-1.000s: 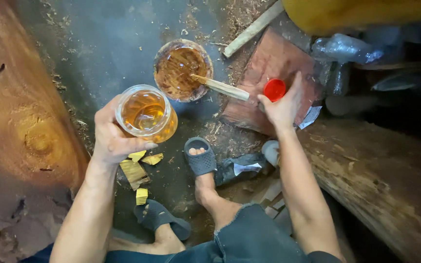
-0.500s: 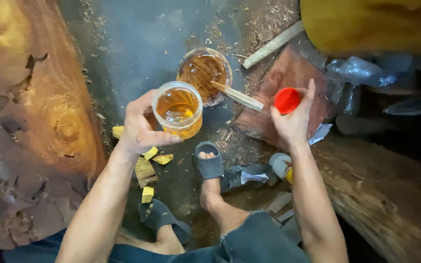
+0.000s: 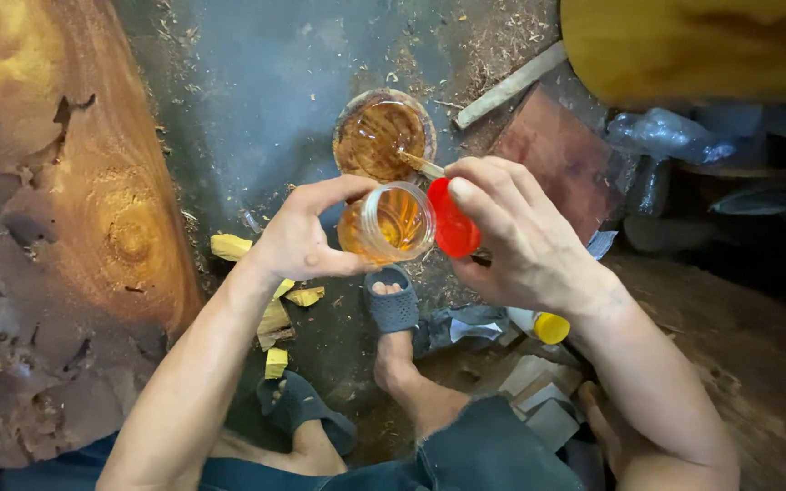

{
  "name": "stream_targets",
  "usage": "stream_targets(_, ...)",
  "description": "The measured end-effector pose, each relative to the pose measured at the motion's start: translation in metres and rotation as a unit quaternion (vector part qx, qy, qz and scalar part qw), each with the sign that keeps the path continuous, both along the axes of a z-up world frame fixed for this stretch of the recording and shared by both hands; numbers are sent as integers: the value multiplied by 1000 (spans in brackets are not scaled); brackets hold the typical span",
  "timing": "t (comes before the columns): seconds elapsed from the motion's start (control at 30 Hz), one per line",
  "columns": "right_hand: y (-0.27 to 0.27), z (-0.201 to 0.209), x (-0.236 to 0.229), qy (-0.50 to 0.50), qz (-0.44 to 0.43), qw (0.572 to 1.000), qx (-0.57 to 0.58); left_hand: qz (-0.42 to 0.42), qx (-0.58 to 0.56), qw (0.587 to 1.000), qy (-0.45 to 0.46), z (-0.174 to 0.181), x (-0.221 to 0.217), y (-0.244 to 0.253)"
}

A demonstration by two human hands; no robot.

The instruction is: Mixing together wood glue or resin and hardener in a workshop setting.

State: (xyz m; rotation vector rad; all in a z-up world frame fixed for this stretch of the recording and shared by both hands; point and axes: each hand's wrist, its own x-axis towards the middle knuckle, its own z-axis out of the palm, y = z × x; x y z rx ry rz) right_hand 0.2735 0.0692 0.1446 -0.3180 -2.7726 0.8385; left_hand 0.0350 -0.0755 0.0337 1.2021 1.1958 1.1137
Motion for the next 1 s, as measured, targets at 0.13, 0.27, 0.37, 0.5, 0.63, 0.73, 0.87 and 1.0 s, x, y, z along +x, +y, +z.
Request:
stream_targets(0.13, -1, -3, 6, 12, 16, 999, -38, -11, 15, 1000, 17, 1, 0, 4)
stream_targets(0.27, -6, -8, 10, -26, 8, 995, -93, -28, 21, 999, 36, 4, 1, 9)
stream_targets(0.37, -7, -12, 9, -13, 19, 995, -93, -37, 31, 998, 40, 1, 4, 11)
stream_targets(0.5, -5, -9, 4, -12, 49, 997, -64, -48, 57, 997, 27, 1, 8, 15)
stream_targets(0.63, -1, -4, 10, -29, 44, 995, -79, -48, 69, 996, 24, 1, 16, 20)
stream_targets(0.73, -1, -1, 17, -60, -1, 992, -111, -50, 81, 995, 25, 0, 26, 24)
stream_targets(0.87, -6, -10, 36, -124, -138, 950, -250, -33, 136, 988, 62, -10, 48, 32)
stream_targets(1.0, -12, -31, 59, -141, -320, 849, -396, 16, 232, 961, 149, -31, 81, 41)
